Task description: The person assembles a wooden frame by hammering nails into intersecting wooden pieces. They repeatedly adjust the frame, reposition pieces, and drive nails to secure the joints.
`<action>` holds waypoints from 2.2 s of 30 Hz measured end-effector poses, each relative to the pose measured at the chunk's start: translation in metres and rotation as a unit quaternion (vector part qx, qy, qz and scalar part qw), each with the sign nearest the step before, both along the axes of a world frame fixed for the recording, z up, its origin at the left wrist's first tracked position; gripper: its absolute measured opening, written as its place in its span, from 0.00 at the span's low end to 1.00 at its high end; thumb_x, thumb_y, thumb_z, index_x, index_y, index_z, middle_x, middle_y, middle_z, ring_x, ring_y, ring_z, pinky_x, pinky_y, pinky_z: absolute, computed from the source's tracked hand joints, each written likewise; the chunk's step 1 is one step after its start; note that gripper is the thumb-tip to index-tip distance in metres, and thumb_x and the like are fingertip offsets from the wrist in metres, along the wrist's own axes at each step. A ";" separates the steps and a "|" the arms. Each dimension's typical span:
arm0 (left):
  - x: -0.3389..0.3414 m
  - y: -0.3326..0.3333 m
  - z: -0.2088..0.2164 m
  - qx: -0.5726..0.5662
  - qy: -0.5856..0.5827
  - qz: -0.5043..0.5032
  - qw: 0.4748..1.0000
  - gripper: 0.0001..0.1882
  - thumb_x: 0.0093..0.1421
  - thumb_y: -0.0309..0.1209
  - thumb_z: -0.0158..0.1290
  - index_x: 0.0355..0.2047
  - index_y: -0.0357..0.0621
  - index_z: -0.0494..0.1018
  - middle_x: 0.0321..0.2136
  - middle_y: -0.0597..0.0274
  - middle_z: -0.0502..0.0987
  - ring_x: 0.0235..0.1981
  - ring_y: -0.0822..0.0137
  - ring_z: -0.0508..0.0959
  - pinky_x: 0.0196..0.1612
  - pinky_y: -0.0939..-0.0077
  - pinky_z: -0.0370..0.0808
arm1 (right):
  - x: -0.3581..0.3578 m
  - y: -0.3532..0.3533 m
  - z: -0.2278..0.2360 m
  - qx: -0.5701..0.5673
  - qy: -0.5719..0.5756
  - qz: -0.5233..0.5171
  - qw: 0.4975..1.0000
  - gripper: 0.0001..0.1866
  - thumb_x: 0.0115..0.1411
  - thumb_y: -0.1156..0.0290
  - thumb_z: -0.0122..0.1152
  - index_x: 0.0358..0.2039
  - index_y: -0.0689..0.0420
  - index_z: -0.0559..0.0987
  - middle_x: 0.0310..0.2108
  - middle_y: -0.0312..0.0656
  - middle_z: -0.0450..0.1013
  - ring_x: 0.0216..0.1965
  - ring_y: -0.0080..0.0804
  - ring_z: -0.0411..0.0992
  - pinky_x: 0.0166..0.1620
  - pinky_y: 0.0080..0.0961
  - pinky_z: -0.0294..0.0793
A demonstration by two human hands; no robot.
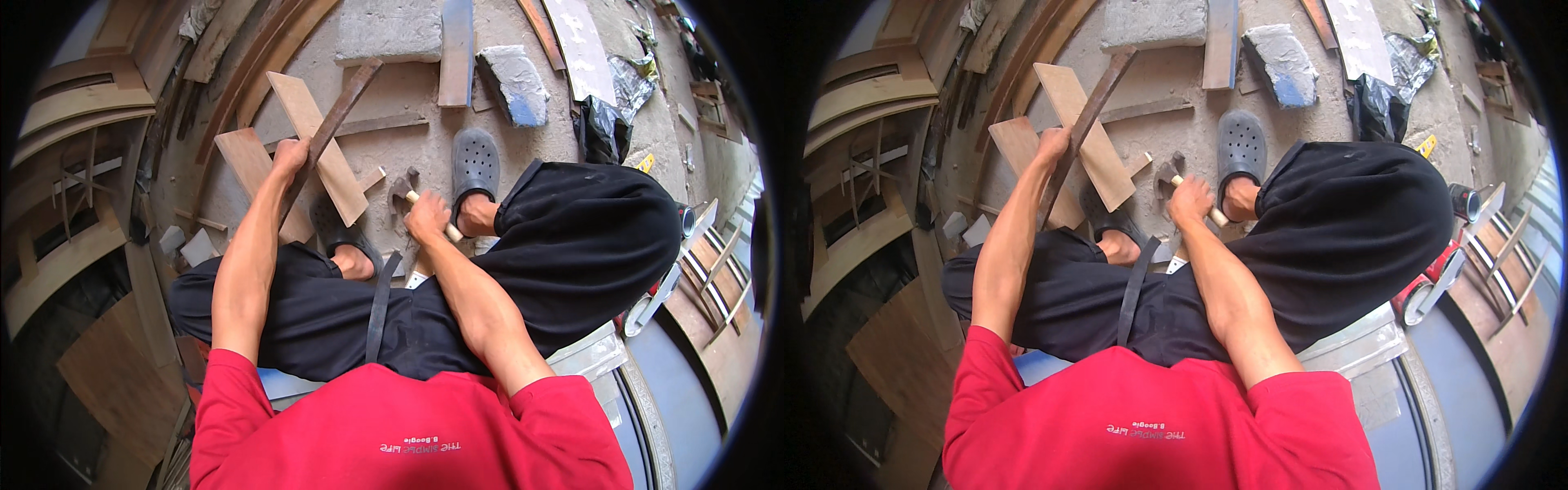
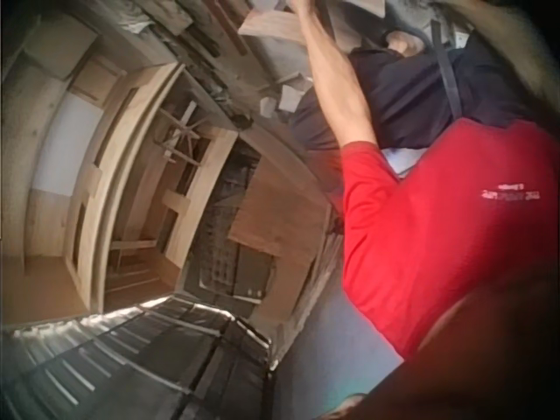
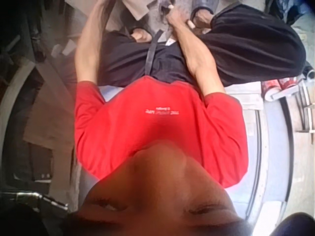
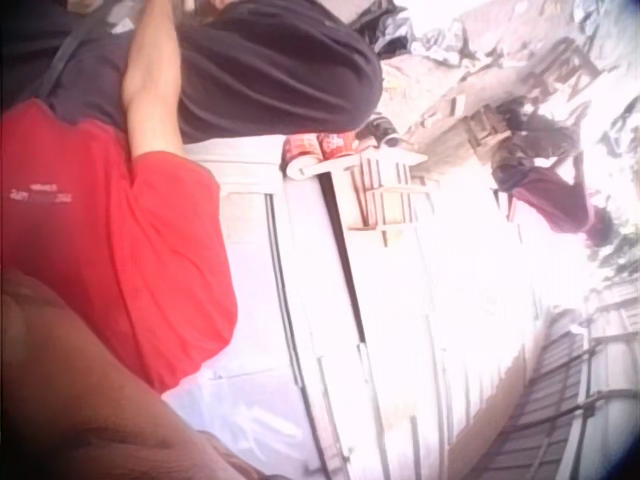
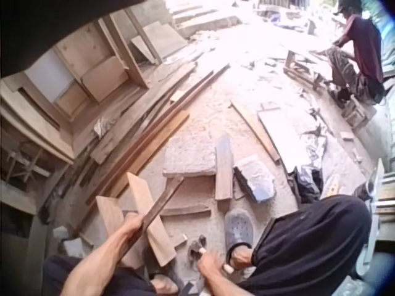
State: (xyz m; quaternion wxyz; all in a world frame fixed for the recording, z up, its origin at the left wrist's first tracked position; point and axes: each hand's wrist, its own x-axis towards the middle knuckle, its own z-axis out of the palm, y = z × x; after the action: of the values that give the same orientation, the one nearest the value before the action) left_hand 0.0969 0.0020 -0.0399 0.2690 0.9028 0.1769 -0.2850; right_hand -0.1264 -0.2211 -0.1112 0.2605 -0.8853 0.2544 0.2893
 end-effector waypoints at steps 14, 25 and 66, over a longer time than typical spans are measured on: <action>0.009 -0.008 -0.004 -0.048 0.009 0.041 0.998 0.24 0.53 0.37 0.50 0.43 0.29 0.75 0.39 0.44 0.79 0.40 0.57 0.79 0.43 0.65 0.72 | 0.038 0.077 0.056 0.283 -0.172 0.121 0.936 0.41 0.57 0.51 0.62 0.65 0.59 0.59 0.51 0.57 0.70 0.54 0.55 0.69 0.53 0.48 0.70; -0.003 -0.015 0.007 -0.143 -0.015 0.063 0.988 0.22 0.57 0.35 0.49 0.48 0.31 0.72 0.41 0.50 0.78 0.40 0.62 0.77 0.45 0.69 0.71 | 0.036 0.089 0.059 0.297 -0.177 0.087 0.934 0.41 0.49 0.73 0.52 0.66 0.59 0.55 0.50 0.64 0.69 0.46 0.63 0.72 0.50 0.49 0.72; -0.025 0.043 0.252 -0.441 -0.338 0.026 0.831 0.27 0.69 0.49 0.33 0.35 0.38 0.74 0.28 0.65 0.77 0.27 0.73 0.75 0.32 0.78 0.71 | 0.173 0.014 0.245 0.434 -0.477 -0.004 0.764 0.41 0.58 0.52 0.66 0.63 0.64 0.61 0.58 0.54 0.66 0.59 0.40 0.65 0.60 0.33 0.63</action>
State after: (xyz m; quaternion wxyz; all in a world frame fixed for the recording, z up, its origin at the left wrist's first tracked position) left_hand 0.0722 0.0454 0.2124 0.6888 0.7235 -0.0465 -0.0029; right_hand 0.0463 -0.2073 0.1334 0.7062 -0.7001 -0.0520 -0.0920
